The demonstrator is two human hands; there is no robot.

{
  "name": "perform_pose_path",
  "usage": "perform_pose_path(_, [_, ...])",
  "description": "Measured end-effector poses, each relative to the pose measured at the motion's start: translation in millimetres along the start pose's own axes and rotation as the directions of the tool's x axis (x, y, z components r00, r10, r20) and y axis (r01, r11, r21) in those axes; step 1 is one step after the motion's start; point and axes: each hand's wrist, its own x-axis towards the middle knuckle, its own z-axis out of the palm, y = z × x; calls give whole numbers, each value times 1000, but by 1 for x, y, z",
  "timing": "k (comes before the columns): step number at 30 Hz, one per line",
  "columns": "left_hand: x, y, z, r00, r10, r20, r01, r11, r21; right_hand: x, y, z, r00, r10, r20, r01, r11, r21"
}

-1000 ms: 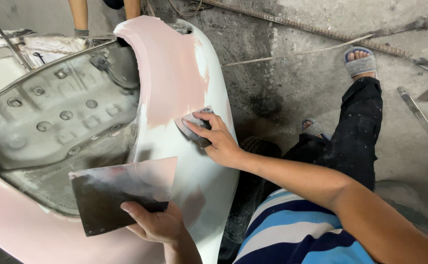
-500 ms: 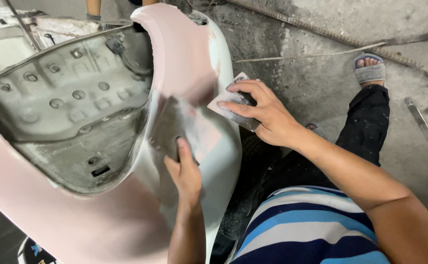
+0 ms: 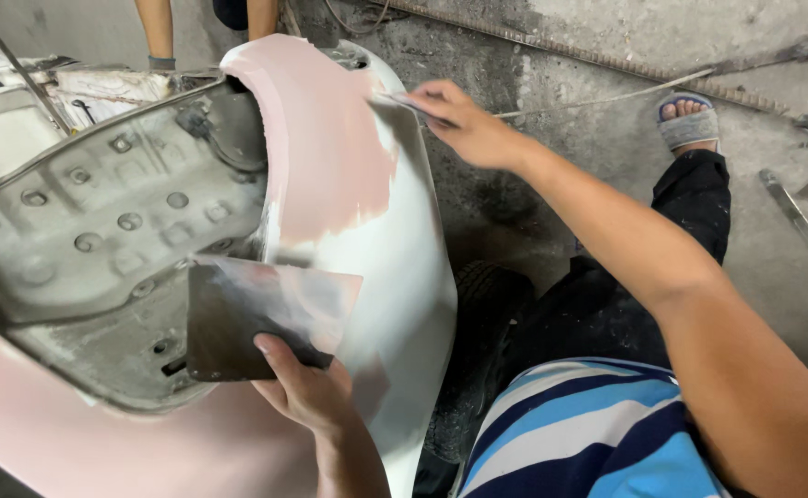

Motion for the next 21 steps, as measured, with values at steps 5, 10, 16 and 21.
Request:
perform_pose_path(5, [-7,-16,-9,998,0,58,-1,1000,23,50,16,-9,999,-45,-28,42,996,-81])
perform_pose_path(10, [-13,-18,-21,998,-57,-7,58,997,57,64,11,-13,987,-155,-36,149,979,-138])
perform_pose_path(16, [-22,-21,-30,995,-17,98,10,997,72,10,38,45,954,-278,-114,268,959,-96])
perform_pose_path(21, [-23,-23,-21,989,33,147,-42,997,62,-35,40,111,871,-397,-290,390,917,-84])
